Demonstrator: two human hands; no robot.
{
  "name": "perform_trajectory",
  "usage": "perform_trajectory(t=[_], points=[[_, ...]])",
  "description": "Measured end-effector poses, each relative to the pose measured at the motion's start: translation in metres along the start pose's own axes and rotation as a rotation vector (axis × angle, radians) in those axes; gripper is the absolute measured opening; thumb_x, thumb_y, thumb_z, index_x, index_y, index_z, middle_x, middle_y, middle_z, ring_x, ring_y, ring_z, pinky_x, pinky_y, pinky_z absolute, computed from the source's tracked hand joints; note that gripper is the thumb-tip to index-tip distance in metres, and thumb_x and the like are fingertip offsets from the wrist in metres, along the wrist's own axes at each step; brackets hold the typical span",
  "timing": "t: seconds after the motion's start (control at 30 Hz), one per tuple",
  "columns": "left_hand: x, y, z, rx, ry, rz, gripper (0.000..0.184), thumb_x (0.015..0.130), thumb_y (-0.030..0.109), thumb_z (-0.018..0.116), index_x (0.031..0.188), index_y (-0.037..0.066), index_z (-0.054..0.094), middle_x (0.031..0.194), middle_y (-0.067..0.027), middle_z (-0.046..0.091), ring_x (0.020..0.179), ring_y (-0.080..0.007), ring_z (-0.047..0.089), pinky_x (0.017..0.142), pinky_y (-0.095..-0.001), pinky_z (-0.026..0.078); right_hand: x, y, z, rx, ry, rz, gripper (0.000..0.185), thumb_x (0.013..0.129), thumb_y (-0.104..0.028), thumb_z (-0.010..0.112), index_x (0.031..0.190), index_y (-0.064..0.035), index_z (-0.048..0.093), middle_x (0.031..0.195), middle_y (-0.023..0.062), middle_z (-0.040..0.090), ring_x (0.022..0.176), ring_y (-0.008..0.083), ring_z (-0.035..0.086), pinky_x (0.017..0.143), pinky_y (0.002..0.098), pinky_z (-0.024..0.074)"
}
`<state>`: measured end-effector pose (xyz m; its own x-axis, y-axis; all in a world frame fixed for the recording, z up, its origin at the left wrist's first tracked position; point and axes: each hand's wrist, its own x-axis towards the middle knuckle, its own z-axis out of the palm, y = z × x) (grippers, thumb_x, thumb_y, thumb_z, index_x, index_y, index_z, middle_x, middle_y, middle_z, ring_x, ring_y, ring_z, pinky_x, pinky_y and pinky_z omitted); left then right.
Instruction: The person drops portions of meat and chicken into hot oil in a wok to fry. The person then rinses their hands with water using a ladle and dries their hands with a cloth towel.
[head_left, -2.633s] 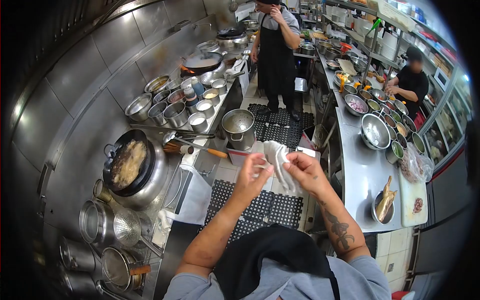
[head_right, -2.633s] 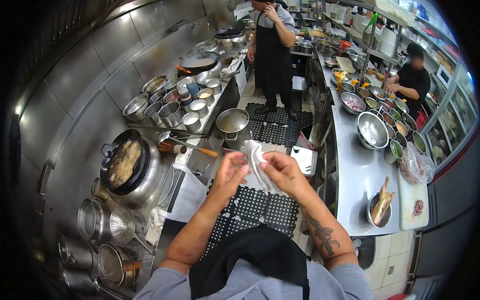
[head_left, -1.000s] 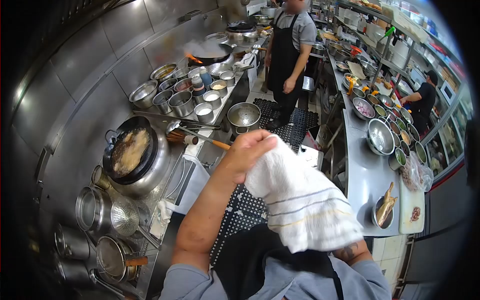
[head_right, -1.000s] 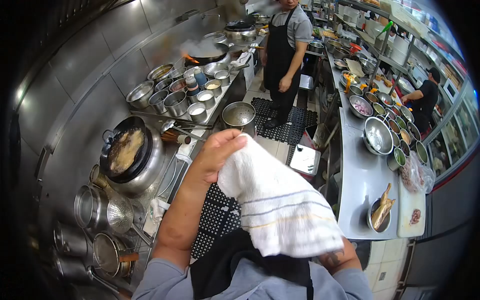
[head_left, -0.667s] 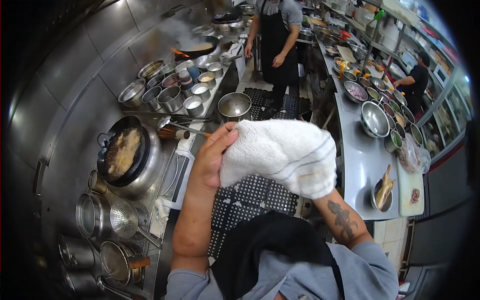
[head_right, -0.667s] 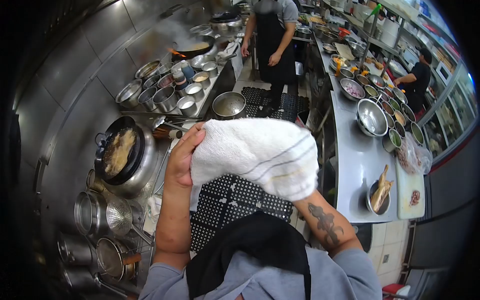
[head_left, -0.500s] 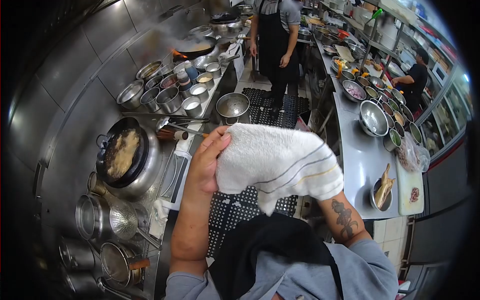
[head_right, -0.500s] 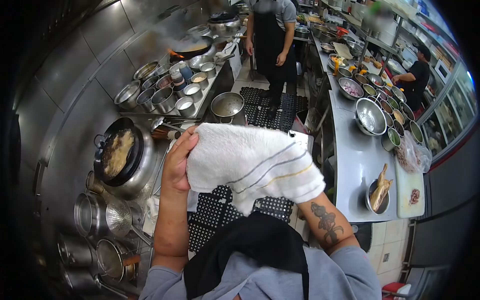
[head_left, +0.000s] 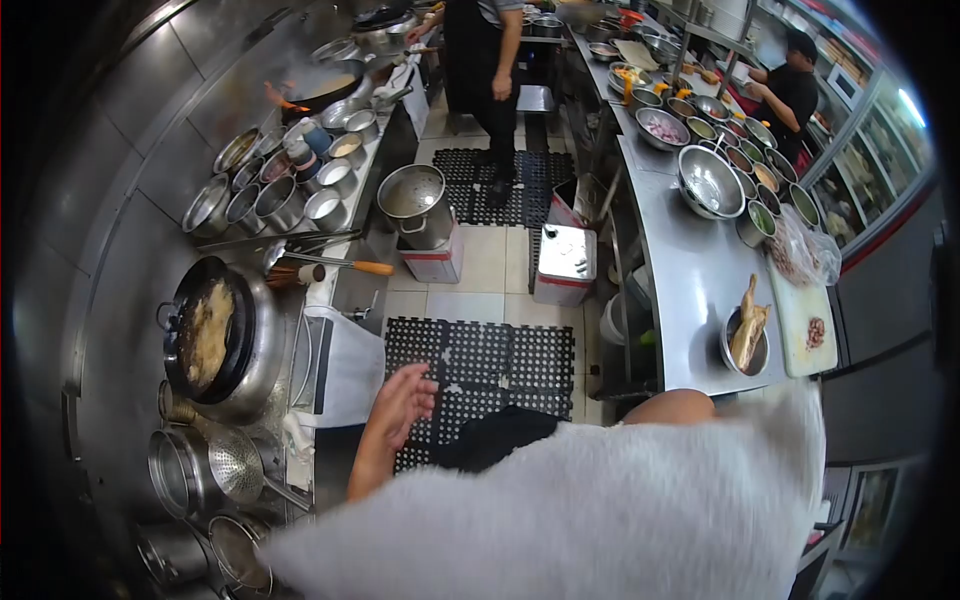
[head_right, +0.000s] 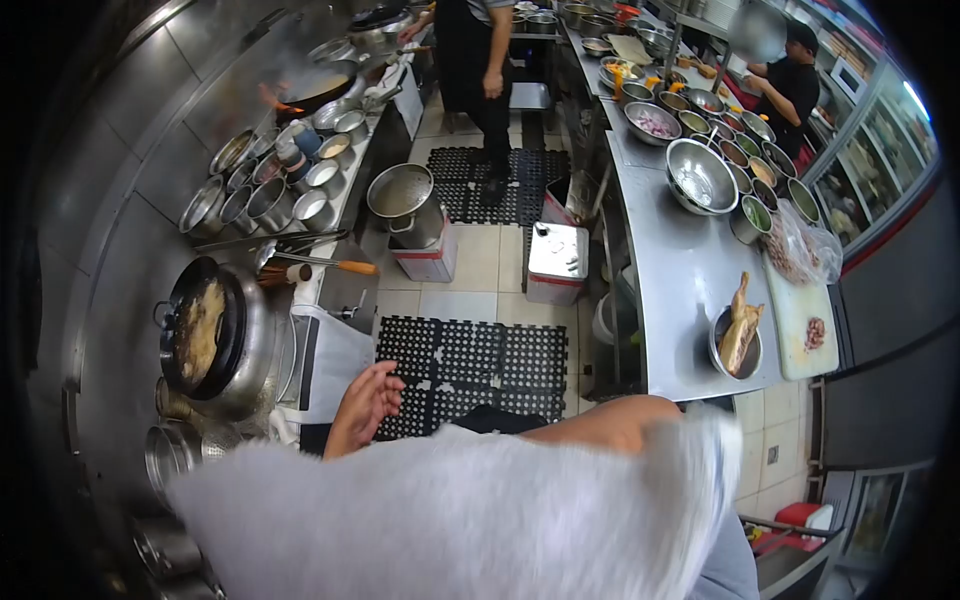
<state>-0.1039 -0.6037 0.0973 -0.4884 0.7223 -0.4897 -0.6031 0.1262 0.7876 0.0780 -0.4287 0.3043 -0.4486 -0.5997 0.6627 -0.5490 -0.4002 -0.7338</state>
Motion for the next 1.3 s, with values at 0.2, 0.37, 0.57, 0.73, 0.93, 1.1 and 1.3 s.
perform_trajectory(t=[0.2,0.37,0.57,0.73,0.93,1.1,1.3], points=[[-0.008,-0.037,-0.052,-0.026,0.162,0.023,0.029,0.092,0.020,0.050,0.118,0.006,0.048,0.084,-0.0059,0.060,0.065,-0.0128,0.057,0.052,-0.0237,0.046,-0.004,-0.002,0.007,0.015,-0.020,-0.025,0.041,0.097,-0.025,0.036,0.133,-0.0062,0.034,0.131,0.0095,0.043,0.118,0.0186,0.043,0.102,0.0288,0.0334],[-0.015,-0.038,-0.060,-0.078,0.192,0.005,0.030,0.093,0.022,0.050,0.117,0.006,0.049,0.083,-0.0056,0.060,0.062,-0.0127,0.056,0.051,-0.0236,0.045,-0.004,-0.006,0.008,0.005,-0.024,-0.019,0.041,0.097,-0.025,0.036,0.133,-0.0061,0.034,0.130,0.0095,0.043,0.118,0.0185,0.043,0.101,0.0288,0.0338],[-0.008,-0.072,-0.107,-0.084,0.209,0.023,0.030,0.093,0.023,0.049,0.117,0.005,0.049,0.085,-0.0050,0.059,0.063,-0.0120,0.055,0.050,-0.0250,0.044,-0.003,-0.009,0.006,-0.030,-0.014,0.008,0.040,0.096,-0.025,0.036,0.132,-0.0061,0.035,0.129,0.0094,0.044,0.117,0.0185,0.044,0.101,0.0288,0.0342],[-0.008,-0.082,-0.111,-0.111,0.179,-0.032,0.030,0.093,0.024,0.049,0.116,0.005,0.050,0.085,-0.0049,0.059,0.063,-0.0117,0.054,0.050,-0.0250,0.043,-0.002,-0.010,0.006,-0.025,-0.008,0.018,0.040,0.096,-0.025,0.037,0.132,-0.0061,0.036,0.129,0.0094,0.044,0.117,0.0185,0.044,0.100,0.0288,0.0346],[-0.005,-0.085,-0.113,-0.128,0.163,-0.060,0.030,0.093,0.024,0.049,0.116,0.005,0.050,0.086,-0.0048,0.059,0.063,-0.0114,0.052,0.050,-0.0249,0.042,-0.002,-0.010,0.007,-0.030,-0.006,0.029,0.040,0.096,-0.024,0.037,0.131,-0.0060,0.036,0.128,0.0094,0.044,0.116,0.0184,0.045,0.100,0.0288,0.0351],[-0.001,-0.075,-0.100,-0.145,0.147,-0.036,0.030,0.093,0.024,0.049,0.116,0.005,0.050,0.087,-0.0048,0.059,0.063,-0.0111,0.052,0.049,-0.0249,0.042,0.001,-0.011,0.007,-0.033,-0.012,0.039,0.039,0.096,-0.024,0.037,0.131,-0.0060,0.037,0.127,0.0094,0.045,0.115,0.0184,0.045,0.099,0.0288,0.0354],[-0.002,-0.069,-0.080,-0.090,0.246,-0.006,0.028,0.090,0.019,0.052,0.114,0.005,0.053,0.090,-0.0059,0.060,0.058,-0.0106,0.051,0.047,-0.0230,0.041,-0.001,-0.011,0.002,-0.005,-0.027,0.054,0.039,0.096,-0.024,0.038,0.130,-0.0060,0.037,0.127,0.0094,0.045,0.115,0.0183,0.046,0.099,0.0288,0.0359]])
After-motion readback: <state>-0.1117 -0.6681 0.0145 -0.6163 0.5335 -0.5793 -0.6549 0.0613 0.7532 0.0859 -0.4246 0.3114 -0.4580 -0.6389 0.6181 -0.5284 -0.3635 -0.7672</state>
